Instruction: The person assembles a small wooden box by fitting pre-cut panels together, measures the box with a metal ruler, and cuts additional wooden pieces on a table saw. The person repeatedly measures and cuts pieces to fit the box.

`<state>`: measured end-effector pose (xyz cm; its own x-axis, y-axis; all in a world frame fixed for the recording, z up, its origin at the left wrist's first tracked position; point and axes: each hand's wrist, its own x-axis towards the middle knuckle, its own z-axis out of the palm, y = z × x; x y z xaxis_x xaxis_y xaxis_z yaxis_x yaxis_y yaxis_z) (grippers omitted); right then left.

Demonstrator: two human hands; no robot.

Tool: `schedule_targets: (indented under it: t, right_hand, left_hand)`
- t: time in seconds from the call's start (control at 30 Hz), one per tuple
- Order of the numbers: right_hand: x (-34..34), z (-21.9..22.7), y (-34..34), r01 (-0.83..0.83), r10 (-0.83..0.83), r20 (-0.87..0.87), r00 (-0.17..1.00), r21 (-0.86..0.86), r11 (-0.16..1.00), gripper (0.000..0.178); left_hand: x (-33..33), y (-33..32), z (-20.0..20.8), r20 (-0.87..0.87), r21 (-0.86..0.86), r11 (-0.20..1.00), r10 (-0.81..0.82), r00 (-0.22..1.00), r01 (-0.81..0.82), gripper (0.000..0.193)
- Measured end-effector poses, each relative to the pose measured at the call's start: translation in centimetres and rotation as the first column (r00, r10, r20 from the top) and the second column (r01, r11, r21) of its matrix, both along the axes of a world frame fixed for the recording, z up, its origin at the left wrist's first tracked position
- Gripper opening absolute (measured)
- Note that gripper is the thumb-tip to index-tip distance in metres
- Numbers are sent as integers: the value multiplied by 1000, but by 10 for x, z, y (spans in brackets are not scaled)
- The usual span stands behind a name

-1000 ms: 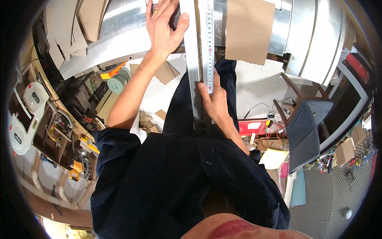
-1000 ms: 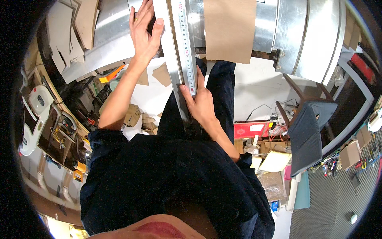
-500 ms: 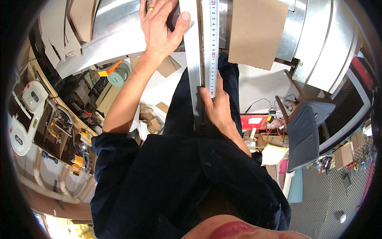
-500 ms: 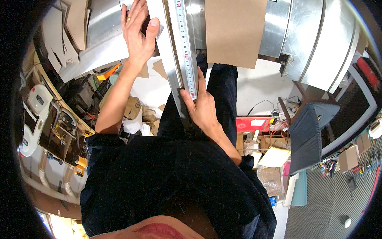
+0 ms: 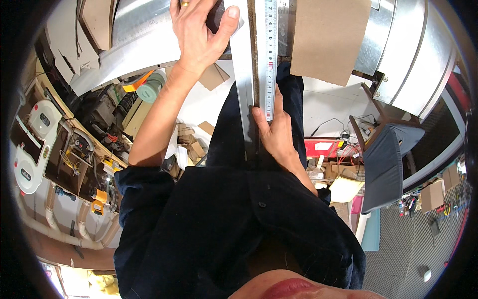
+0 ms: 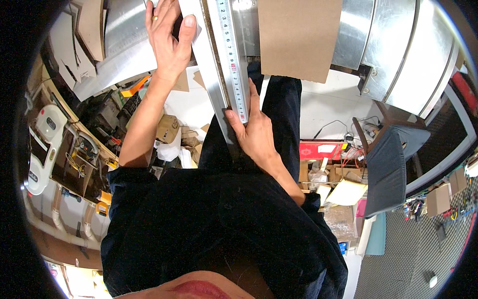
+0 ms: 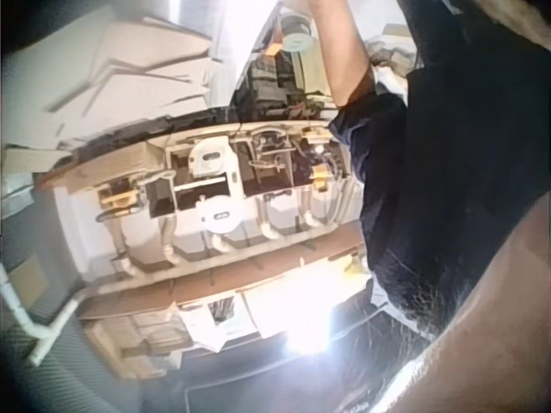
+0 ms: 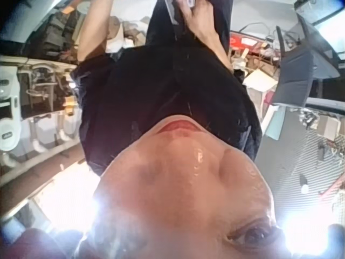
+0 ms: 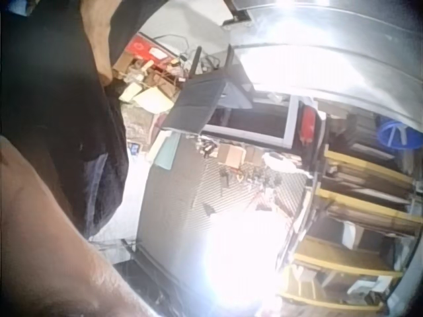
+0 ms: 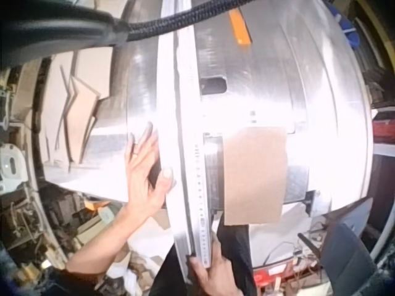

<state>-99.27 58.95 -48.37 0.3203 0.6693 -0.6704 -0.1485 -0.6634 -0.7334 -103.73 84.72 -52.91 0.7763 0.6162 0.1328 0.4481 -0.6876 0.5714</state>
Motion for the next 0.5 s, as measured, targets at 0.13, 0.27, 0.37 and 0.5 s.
schedule_targets:
  t: [0.13, 0.27, 0.37, 0.5]
  right_hand:
    - [-1, -1, 0, 1, -1, -4, 1000, 10, 1000, 80]
    - [0, -1, 0, -3, 3, 1, 1000, 12, 1000, 81]
    - [0, 0, 0, 1, -1, -13, 1000, 5, 1000, 81]
    - [-1, -2, -1, -2, 2, -1, 1000, 8, 1000, 81]
  left_hand:
    - [-1, 0, -1, 14, -2, 1000, 3, 1000, -3, 63]
    - [0, 1, -1, 13, 1, 1000, -1, 1000, 1, 62]
    - [0, 0, -1, 4, 1, 1000, 3, 1000, -3, 63]
    - [1, 0, 0, 4, 0, 1000, 6, 1000, -6, 63]
